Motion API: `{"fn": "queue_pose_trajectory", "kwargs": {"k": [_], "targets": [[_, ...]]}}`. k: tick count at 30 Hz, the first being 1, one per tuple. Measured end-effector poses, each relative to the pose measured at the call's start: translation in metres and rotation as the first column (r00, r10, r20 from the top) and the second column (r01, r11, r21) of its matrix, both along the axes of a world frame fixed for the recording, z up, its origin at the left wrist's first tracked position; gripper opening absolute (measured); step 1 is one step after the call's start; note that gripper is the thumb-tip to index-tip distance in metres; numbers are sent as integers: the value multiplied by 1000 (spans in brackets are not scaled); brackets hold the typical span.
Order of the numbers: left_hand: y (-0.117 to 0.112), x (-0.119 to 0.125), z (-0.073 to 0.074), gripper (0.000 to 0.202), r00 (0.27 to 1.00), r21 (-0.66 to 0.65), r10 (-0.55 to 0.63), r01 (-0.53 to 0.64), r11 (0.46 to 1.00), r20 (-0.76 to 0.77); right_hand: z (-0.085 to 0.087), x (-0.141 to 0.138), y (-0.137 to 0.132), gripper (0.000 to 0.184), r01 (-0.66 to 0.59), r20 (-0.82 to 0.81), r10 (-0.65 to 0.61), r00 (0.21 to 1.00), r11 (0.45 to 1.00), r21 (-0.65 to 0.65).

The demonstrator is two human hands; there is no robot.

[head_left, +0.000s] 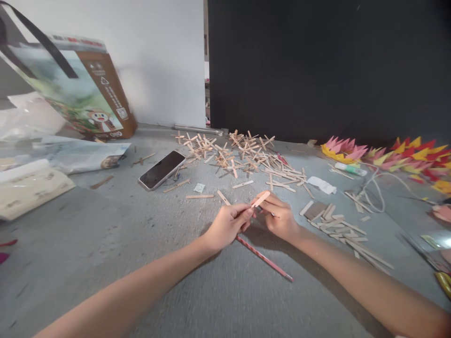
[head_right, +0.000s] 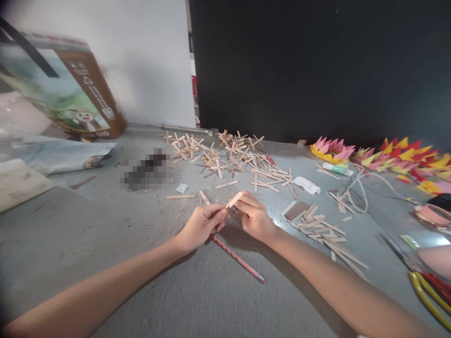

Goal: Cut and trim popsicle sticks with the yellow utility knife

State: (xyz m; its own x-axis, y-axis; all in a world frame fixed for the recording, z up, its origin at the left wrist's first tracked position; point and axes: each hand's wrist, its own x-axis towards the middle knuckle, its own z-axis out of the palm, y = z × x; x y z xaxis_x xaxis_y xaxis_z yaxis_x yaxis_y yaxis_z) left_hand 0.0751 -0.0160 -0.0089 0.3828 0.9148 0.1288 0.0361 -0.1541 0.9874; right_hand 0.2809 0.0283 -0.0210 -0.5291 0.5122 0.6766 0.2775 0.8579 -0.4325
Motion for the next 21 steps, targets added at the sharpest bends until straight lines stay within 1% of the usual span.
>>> {"fn": "queue_pose_trajectory", "kwargs": {"k": [3, 7, 11, 14, 17, 21], "targets": [[1, -1, -1, 46, 1000, -15, -1, 1, 1000, -6, 0, -4, -4, 45, 52, 3, -52, 999, 999, -14], [1, -1, -3, 44, 1000, -31, -14, 14, 999, 7, 0, -5, -8, 43, 92, -1, -92, 996, 996, -2], [1, -1, -1, 46, 1000, -27, 0, 0, 1000, 13, 0, -4, -8, 47, 86, 18, -87, 996, 996, 6], [2, -1, 1, 45, 1000, -20, 0, 1, 1000, 16, 1, -4, -8, 52, 94, 46, -96, 994, 995, 45], [2, -1, 1, 44, 999, -31, 9, -8, 999, 40, 2, -5, -9, 51, 110, 75, -116, 990, 991, 74], [3, -2, 0, 46, 999, -28, -8, 10, 1000, 51, 1, -4, -9, 49, 120, 88, -126, 988, 990, 69]]}}
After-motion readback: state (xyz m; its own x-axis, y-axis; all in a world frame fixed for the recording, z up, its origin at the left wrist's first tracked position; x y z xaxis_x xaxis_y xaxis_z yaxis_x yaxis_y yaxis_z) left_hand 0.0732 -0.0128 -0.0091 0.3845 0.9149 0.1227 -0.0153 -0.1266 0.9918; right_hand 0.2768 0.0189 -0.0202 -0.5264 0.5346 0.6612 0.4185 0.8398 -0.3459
